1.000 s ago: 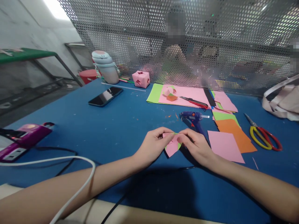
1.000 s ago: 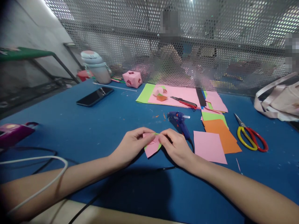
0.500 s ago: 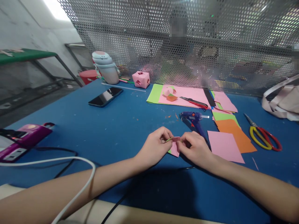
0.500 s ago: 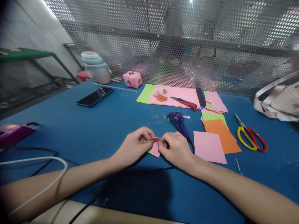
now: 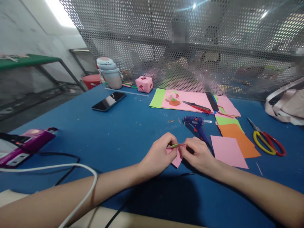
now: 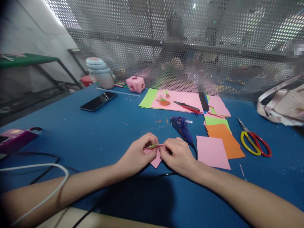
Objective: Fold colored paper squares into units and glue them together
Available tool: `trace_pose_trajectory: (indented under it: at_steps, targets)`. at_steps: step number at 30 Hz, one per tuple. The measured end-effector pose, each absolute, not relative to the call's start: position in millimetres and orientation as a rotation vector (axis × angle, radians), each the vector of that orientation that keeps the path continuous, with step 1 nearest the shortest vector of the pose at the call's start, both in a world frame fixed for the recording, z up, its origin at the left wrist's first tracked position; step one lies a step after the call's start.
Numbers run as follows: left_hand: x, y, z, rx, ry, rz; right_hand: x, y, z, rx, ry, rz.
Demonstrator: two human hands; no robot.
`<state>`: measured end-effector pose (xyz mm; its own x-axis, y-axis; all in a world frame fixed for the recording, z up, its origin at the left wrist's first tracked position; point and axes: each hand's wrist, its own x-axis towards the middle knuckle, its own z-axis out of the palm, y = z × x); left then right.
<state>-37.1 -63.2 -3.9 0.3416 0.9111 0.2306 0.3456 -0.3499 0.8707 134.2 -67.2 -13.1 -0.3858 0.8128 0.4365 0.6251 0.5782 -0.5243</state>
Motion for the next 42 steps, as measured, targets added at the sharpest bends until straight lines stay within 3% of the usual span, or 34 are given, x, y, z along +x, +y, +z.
trace_pose_trajectory:
  at_steps: [9, 15, 22, 28, 38, 42]
  targets:
    - [-38.6, -59.4, 7.1, 1.398, 0.968, 0.95, 142.9, -64.9, 8.8, -1.214, -2.002, 0.61]
    - [-45.4, -24.9, 14.0, 0.891, 1.003, 1.092, 169.1, -67.4, 45.8, -1.099, -1.88, 0.276]
    - [-72.7, 44.9, 30.0, 0.953, 1.072, 1.327, 221.1, -29.7, 80.6, -1.226, -1.583, 0.068]
    - [-68.4, 81.9, 23.4, 0.988, 1.05, 1.336, 258.3, 13.4, 54.4, -1.632, -2.118, 0.472]
    - [-57.8, 76.4, 10.9, 0.946, 1.057, 1.292, 258.8, 43.9, 56.7, -1.668, -2.22, 0.653]
    - [-64.4, 62.1, 12.2, 0.948, 1.074, 1.265, 248.0, 28.6, 62.0, -1.578, -2.285, 0.924]
